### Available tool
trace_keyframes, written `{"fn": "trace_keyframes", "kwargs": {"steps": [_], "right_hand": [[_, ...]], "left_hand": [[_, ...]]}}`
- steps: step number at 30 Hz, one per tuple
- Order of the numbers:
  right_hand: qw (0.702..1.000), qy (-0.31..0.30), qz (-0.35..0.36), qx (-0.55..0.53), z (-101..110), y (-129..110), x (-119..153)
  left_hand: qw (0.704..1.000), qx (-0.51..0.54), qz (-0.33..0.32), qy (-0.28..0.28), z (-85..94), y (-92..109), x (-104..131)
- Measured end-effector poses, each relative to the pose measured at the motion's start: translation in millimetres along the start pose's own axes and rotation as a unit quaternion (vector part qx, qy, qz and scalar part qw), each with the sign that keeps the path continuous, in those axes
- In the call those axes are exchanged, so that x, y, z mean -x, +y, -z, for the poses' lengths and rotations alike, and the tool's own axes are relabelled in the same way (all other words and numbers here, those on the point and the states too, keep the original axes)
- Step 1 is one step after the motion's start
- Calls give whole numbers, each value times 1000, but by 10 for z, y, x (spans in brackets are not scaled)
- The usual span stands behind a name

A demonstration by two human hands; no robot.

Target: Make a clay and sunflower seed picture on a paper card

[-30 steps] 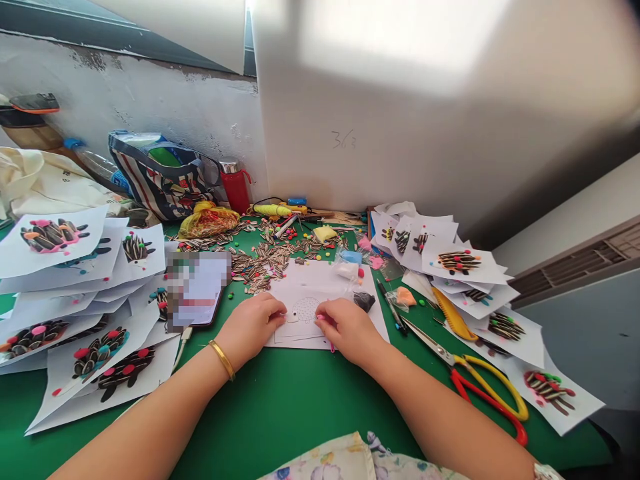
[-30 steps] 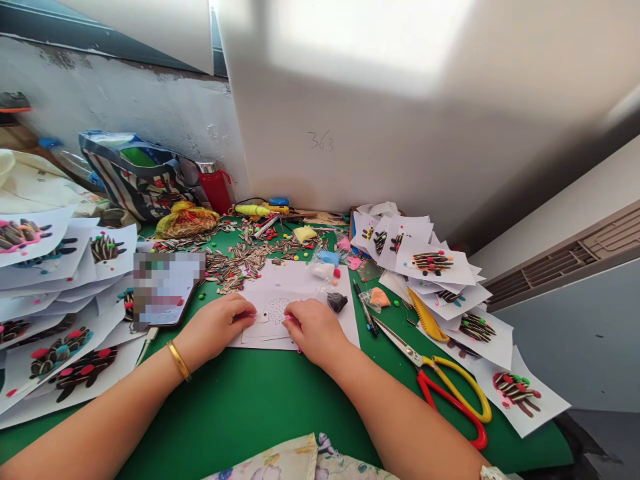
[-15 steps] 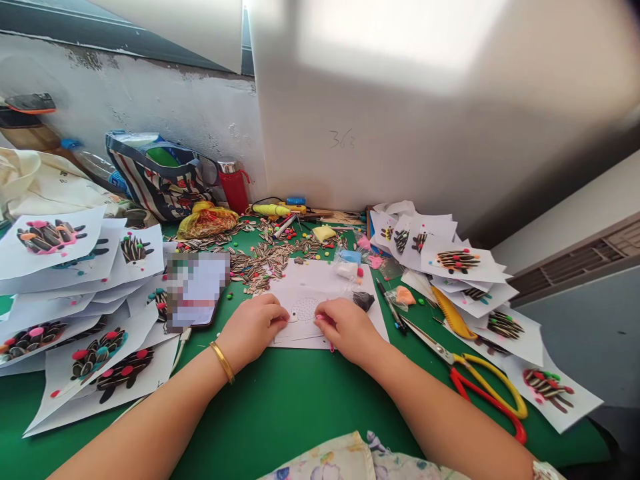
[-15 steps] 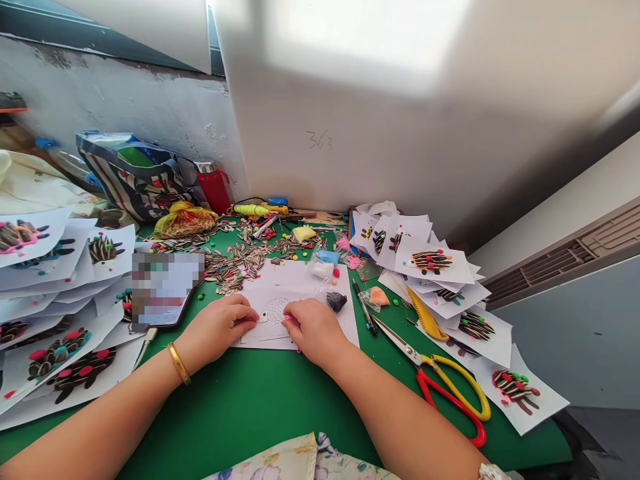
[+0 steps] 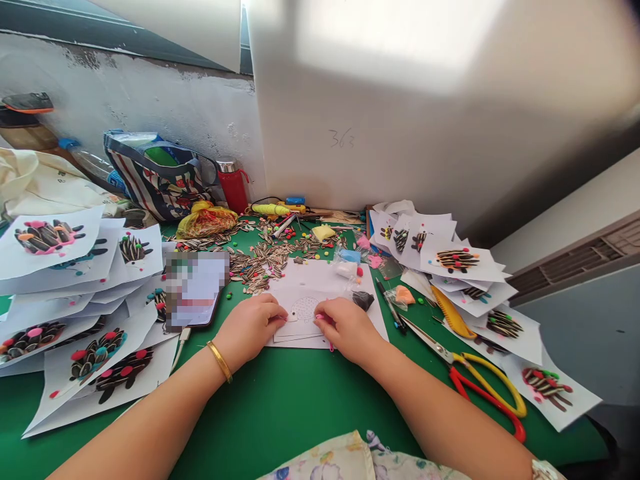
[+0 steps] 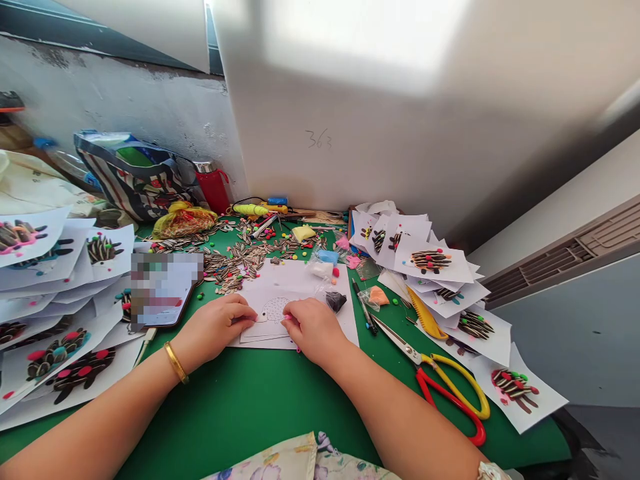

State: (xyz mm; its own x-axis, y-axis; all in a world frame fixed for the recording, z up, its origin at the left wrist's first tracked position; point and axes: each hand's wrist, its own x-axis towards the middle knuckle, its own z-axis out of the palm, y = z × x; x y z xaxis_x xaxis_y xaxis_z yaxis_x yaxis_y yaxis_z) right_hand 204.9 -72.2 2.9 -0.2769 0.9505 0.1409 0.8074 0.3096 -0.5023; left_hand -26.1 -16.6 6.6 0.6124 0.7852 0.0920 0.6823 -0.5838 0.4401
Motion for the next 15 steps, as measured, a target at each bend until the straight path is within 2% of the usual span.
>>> {"fn": "trace_keyframes", "kwargs": {"steps": [10, 15], "right_hand": [[1000, 2, 1, 0, -13, 10, 2], [1000, 2, 0, 1, -15, 10, 0]], "left_hand": [[999, -29, -19, -13, -4, 12, -5], [1000, -28, -7, 3, 1, 20, 5]]}}
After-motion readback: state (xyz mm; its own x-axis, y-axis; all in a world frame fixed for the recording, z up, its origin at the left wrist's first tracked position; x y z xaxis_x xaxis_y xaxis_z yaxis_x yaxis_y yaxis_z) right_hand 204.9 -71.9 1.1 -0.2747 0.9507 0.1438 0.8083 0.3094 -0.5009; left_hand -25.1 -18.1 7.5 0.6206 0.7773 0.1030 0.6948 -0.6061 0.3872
